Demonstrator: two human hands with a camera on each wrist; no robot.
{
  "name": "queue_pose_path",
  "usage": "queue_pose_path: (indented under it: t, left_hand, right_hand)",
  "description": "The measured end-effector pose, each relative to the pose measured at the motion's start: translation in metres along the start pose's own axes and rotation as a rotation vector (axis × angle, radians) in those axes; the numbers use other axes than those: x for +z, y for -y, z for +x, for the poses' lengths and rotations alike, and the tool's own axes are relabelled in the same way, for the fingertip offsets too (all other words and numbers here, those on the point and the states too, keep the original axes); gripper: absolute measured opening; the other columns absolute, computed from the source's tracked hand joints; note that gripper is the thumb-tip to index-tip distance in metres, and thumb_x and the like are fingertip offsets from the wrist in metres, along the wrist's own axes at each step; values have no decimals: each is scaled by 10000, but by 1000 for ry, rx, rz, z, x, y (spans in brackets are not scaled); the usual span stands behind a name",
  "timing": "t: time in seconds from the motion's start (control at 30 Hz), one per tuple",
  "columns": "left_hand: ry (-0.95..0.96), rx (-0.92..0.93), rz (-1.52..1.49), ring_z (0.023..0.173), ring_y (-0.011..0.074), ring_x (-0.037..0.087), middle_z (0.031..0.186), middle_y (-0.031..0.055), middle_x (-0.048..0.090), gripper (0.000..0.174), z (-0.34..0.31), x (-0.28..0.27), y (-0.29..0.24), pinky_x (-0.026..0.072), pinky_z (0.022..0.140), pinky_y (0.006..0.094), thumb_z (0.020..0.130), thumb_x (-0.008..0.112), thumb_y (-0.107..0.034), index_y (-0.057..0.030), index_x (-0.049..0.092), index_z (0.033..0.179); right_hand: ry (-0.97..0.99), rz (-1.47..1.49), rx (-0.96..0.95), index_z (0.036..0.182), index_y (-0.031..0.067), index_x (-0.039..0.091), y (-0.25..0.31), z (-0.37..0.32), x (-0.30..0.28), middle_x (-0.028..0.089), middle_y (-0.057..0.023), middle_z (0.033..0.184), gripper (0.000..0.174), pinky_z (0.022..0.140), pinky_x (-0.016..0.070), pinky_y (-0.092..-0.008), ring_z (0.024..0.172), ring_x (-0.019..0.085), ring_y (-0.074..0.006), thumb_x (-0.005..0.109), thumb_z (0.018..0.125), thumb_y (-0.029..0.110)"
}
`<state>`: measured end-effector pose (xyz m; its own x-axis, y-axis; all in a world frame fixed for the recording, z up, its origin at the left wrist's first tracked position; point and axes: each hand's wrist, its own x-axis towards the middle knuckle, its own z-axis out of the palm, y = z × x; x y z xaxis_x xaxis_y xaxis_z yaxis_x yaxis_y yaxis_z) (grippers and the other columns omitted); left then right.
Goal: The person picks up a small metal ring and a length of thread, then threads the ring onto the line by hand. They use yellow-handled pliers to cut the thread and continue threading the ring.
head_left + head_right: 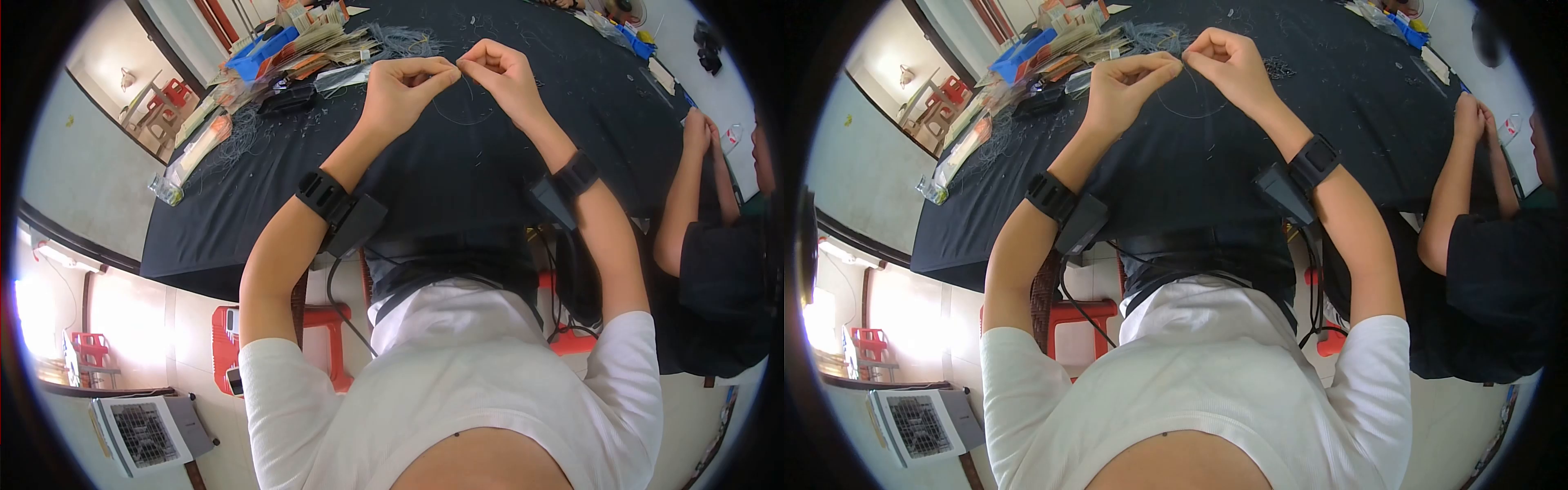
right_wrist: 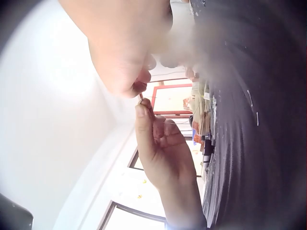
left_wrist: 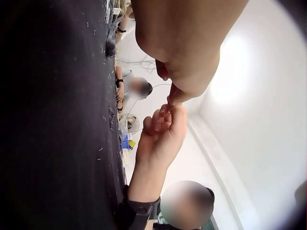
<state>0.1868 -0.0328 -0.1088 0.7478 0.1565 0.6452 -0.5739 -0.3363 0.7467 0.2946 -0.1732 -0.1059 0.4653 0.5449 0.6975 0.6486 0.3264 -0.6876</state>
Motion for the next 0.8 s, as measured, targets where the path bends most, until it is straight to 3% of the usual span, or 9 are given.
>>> queue_pose_path:
  t: [0.23,0.33,0.43,0.53,0.63,0.73,0.8]
  left_hand:
    - [-80,-18,-122,823,83,573,916,68,648,160,0,0,0,454,737,195,787,658,-70,29,668,911]
    - [-162,-74,-113,777,89,593,835,69,663,153,-1,0,-3,471,713,207,778,664,-82,31,674,881]
    - [-202,-78,-99,771,85,591,815,70,664,157,-1,0,-1,468,703,209,780,661,-93,28,675,879]
    - [-260,-100,-48,694,64,568,772,52,660,172,0,-1,-3,448,627,192,775,672,-116,26,678,873]
    - [-274,-43,11,603,43,522,704,30,644,191,2,-5,5,409,537,184,762,686,-139,29,681,852]
    - [-305,0,94,519,22,456,597,3,607,195,5,-7,15,355,467,189,742,694,-171,7,691,820]
    - [-305,4,267,492,18,434,551,-2,586,187,6,-11,18,340,454,194,729,693,-185,-13,697,801]
  right_hand:
    - [167,221,448,735,73,595,10,-7,3,506,31,608,81,438,264,-174,492,395,-15,601,777,142]
    - [224,335,537,732,87,551,14,-12,11,441,56,593,96,414,216,-175,441,308,-4,567,819,124]
    - [251,344,494,724,83,565,16,-12,15,491,34,602,88,426,238,-175,472,363,-12,594,776,148]
    - [219,249,405,741,85,546,23,-14,20,461,50,619,97,433,224,-167,461,311,3,565,822,134]
    - [226,229,424,739,73,540,27,-13,19,480,46,631,100,450,259,-169,482,351,-4,569,822,121]
    - [228,14,106,753,62,545,13,-11,22,503,42,644,83,474,306,-185,523,411,-16,566,822,103]
    - [234,-296,14,771,60,541,24,-13,14,532,0,639,70,503,368,-227,555,495,-91,558,808,116]
